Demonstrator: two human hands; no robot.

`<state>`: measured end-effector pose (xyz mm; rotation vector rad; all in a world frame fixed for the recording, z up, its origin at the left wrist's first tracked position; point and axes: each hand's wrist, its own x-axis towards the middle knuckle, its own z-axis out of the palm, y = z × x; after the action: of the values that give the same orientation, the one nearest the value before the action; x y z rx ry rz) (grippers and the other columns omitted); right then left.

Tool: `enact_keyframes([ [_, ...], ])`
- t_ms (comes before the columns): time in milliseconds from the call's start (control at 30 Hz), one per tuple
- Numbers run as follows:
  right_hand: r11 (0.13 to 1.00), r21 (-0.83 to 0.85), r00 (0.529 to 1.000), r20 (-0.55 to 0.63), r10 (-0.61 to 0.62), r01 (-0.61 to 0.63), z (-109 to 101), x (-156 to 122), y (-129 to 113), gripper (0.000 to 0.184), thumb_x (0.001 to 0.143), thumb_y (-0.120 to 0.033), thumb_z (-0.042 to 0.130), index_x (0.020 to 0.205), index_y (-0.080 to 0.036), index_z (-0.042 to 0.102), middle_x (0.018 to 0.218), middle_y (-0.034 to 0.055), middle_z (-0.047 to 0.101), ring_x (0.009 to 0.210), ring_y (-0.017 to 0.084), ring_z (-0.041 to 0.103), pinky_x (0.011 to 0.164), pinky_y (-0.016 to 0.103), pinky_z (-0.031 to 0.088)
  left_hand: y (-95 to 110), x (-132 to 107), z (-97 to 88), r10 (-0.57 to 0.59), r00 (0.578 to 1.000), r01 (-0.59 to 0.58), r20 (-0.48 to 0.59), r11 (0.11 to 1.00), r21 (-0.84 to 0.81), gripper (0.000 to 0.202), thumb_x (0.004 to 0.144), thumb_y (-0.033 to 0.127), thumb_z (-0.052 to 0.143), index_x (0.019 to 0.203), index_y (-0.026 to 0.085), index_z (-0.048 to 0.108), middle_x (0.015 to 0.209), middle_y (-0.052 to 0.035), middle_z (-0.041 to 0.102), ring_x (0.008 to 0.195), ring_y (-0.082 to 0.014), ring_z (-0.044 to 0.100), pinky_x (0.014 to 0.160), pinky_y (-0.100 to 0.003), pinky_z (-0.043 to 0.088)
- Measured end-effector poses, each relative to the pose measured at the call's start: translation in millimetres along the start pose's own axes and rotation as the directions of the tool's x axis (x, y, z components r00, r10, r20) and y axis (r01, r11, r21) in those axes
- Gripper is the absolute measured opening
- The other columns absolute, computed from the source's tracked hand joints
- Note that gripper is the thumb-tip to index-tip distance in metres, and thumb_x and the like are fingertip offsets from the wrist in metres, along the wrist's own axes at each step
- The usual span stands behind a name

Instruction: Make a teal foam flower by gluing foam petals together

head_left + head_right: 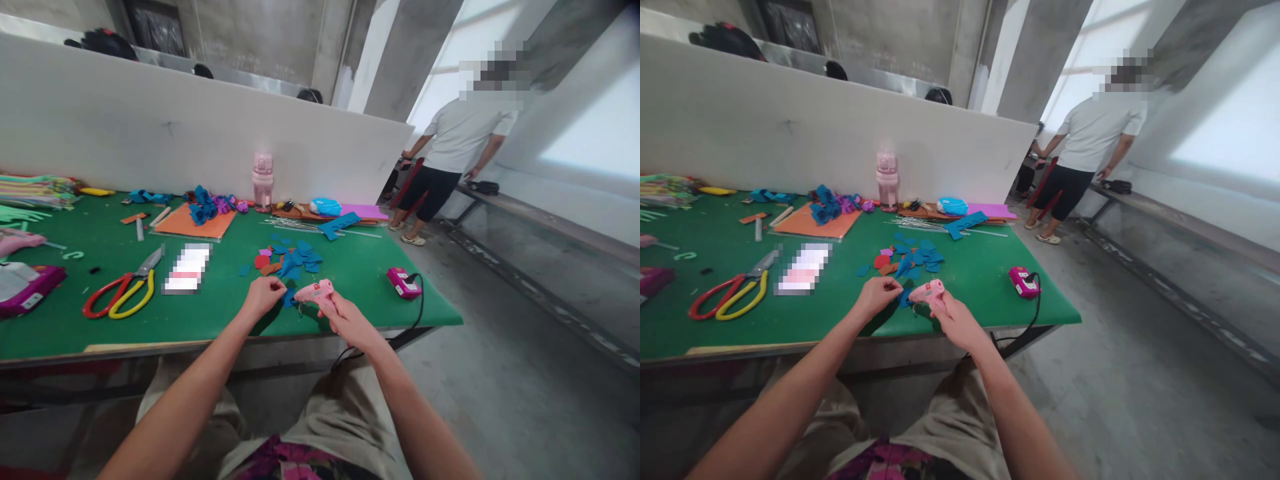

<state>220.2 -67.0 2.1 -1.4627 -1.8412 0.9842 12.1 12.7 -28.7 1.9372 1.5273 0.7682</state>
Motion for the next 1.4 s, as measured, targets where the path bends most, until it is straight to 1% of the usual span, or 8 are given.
enact_keyframes([
  [233, 0.999, 0.029, 1.000, -0.015, -0.019, 0.019, 3.5, 0.1, -1.5, 0.029, 0.086, -0.041, 0.042, 0.103, -0.019, 0.052, 0.082, 0.0042, 0.062, 0.056, 0.011, 0.051, 0.052, 0.022, 0.035, -1.1, -0.2, 0.5, 0.004, 1.000, -0.004, -0.003, 1.000, -0.019, 0.015, 0.067, 0.023, 0.053, 0.065, 0.015, 0.067, 0.064, -0.0028, 0.067, 0.062, -0.0148, 0.058, 0.056, -0.023, 0.037],
  [467, 1.000, -0.009, 1.000, -0.013, -0.026, 0.026, 4.0, 0.6, -1.9, 0.030, 0.086, -0.042, 0.040, 0.101, -0.019, 0.053, 0.077, 0.0038, 0.061, 0.056, 0.012, 0.049, 0.051, 0.022, 0.035, -0.4, -0.4, 0.4, -0.002, 1.000, 0.001, -0.010, 1.000, -0.023, 0.015, 0.067, 0.023, 0.054, 0.066, 0.016, 0.067, 0.065, -0.0026, 0.067, 0.063, -0.0149, 0.059, 0.056, -0.023, 0.038],
  [700, 0.999, -0.040, 1.000, -0.019, -0.014, 0.013, 4.7, 0.6, -0.7, 0.030, 0.086, -0.042, 0.040, 0.101, -0.019, 0.052, 0.078, 0.0036, 0.060, 0.054, 0.010, 0.047, 0.051, 0.021, 0.034, -1.2, 0.1, 0.8, 0.007, 1.000, -0.007, -0.008, 1.000, -0.013, 0.016, 0.067, 0.023, 0.054, 0.066, 0.015, 0.067, 0.065, -0.0033, 0.067, 0.063, -0.0148, 0.058, 0.056, -0.023, 0.037],
  [933, 0.999, -0.029, 1.000, -0.023, -0.020, 0.020, 5.3, 0.5, -1.3, 0.031, 0.087, -0.042, 0.038, 0.101, -0.019, 0.052, 0.078, 0.0035, 0.060, 0.055, 0.010, 0.047, 0.052, 0.021, 0.034, -1.5, 0.4, 0.8, 0.009, 1.000, -0.010, -0.006, 1.000, -0.017, 0.016, 0.068, 0.023, 0.054, 0.066, 0.015, 0.067, 0.065, -0.0029, 0.067, 0.061, -0.0146, 0.058, 0.057, -0.023, 0.038],
  [1133, 1.000, -0.001, 0.999, -0.025, -0.025, 0.025, 4.2, 1.4, -1.3, 0.027, 0.085, -0.041, 0.042, 0.098, -0.020, 0.053, 0.078, 0.0036, 0.061, 0.055, 0.011, 0.048, 0.052, 0.021, 0.034, -0.9, 0.2, 0.6, 0.004, 1.000, -0.004, -0.009, 1.000, -0.016, 0.014, 0.068, 0.022, 0.055, 0.065, 0.015, 0.067, 0.065, -0.0028, 0.068, 0.062, -0.0143, 0.058, 0.056, -0.023, 0.038],
  [1400, 0.993, -0.116, 1.000, -0.023, -0.021, 0.018, 0.4, 1.3, -5.0, 0.027, 0.087, -0.040, 0.039, 0.092, -0.019, 0.053, 0.073, 0.0036, 0.059, 0.057, 0.013, 0.049, 0.054, 0.023, 0.033, -1.2, 0.2, 1.1, 0.007, 1.000, -0.007, -0.006, 1.000, -0.029, 0.014, 0.068, 0.022, 0.054, 0.065, 0.015, 0.067, 0.065, -0.0032, 0.067, 0.062, -0.0147, 0.058, 0.056, -0.023, 0.038],
])
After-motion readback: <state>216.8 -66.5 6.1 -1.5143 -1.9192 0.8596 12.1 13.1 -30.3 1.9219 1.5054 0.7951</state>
